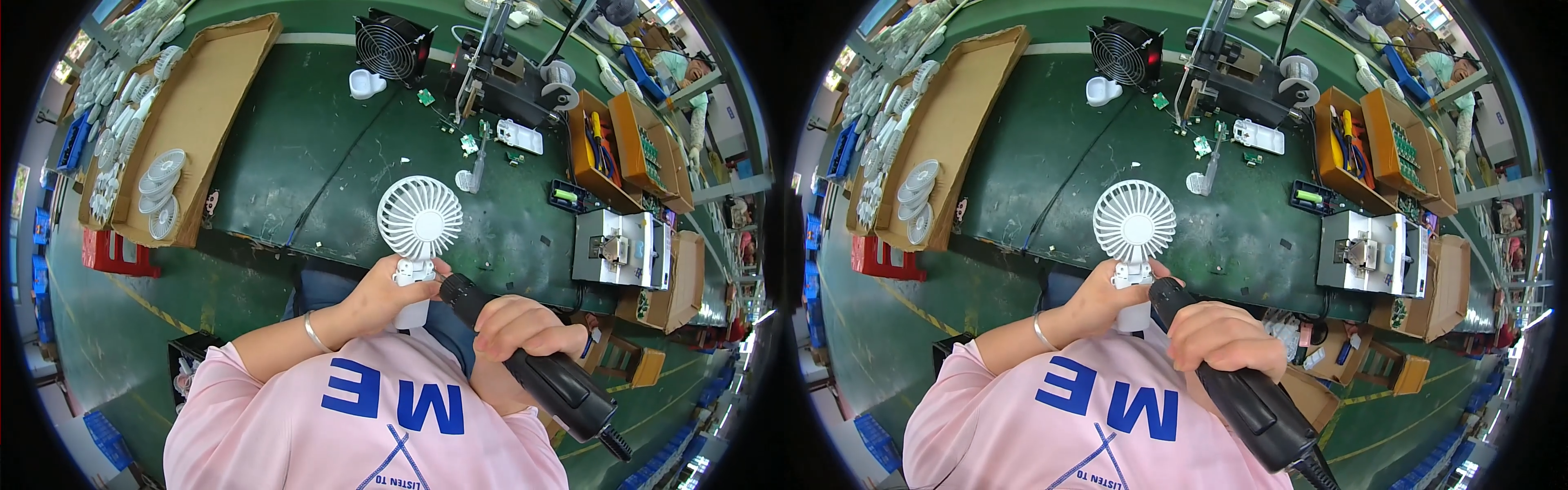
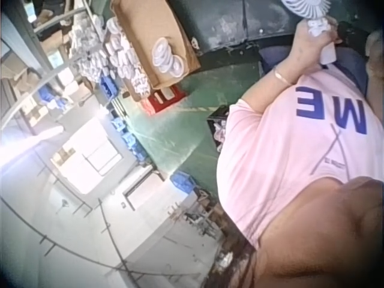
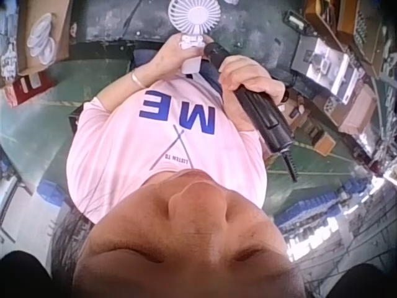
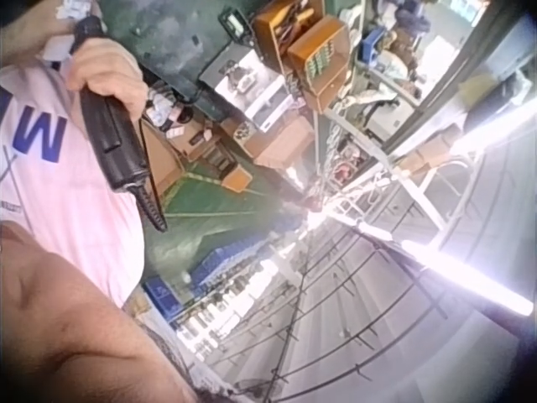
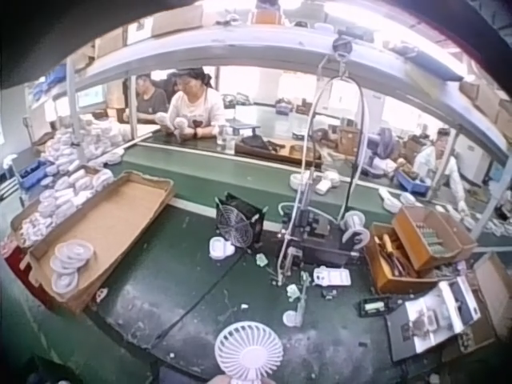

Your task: The person assembles portable electric fans by inserting batteries and internal components into casings, securing them with an electric screwdriver, and placing the fans into a tray. The person then separates small circuit boards from a panel and connects wiring to the fan heads by hand.

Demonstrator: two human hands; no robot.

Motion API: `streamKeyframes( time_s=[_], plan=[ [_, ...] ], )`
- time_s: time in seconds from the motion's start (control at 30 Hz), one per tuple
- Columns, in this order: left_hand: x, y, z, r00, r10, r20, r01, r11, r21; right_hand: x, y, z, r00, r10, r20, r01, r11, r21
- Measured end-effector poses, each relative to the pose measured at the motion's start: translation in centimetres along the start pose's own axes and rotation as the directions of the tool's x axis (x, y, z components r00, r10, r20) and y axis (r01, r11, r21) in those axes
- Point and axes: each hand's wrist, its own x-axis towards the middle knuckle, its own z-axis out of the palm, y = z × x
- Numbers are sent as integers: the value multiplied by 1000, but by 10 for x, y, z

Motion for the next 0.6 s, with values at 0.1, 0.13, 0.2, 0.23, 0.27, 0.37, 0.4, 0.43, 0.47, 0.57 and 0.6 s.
streamKeyframes(
  time_s=[0.1,0.13,0.2,0.23,0.27,0.37,0.4,0.43,0.47,0.57,0.6],
  plan=[
    [-2,6,5,1000,-24,10,24,999,-29,1,-6,2,996,14,-83,-19,998,-58],
    [-2,8,5,1000,-9,16,9,1000,23,4,-8,-2,1000,12,-11,-12,1000,-15],
    [0,9,6,1000,2,30,-5,997,76,7,-11,-9,996,1,87,-5,999,48],
    [-1,8,4,999,20,47,-25,994,109,6,-14,-8,994,9,112,-13,999,38],
    [-3,7,2,997,35,65,-44,989,142,6,-17,-7,991,17,135,-21,999,27],
    [-8,15,7,995,-5,103,-9,991,131,4,-23,-9,976,-12,216,-6,996,85],
    [-9,14,9,992,39,123,-48,996,71,2,-23,-11,969,-50,243,23,993,114],
    [-10,15,11,991,35,129,-44,996,72,3,-25,-10,955,-83,285,51,992,120],
    [-11,16,14,990,40,135,-48,997,56,4,-27,-10,938,-115,327,78,989,127],
    [-7,13,16,994,51,99,-56,997,47,4,-26,-5,946,-96,310,107,994,-19],
    [-6,14,17,999,5,50,-8,997,72,3,-23,-4,951,-81,298,121,986,-116]
  ],
)
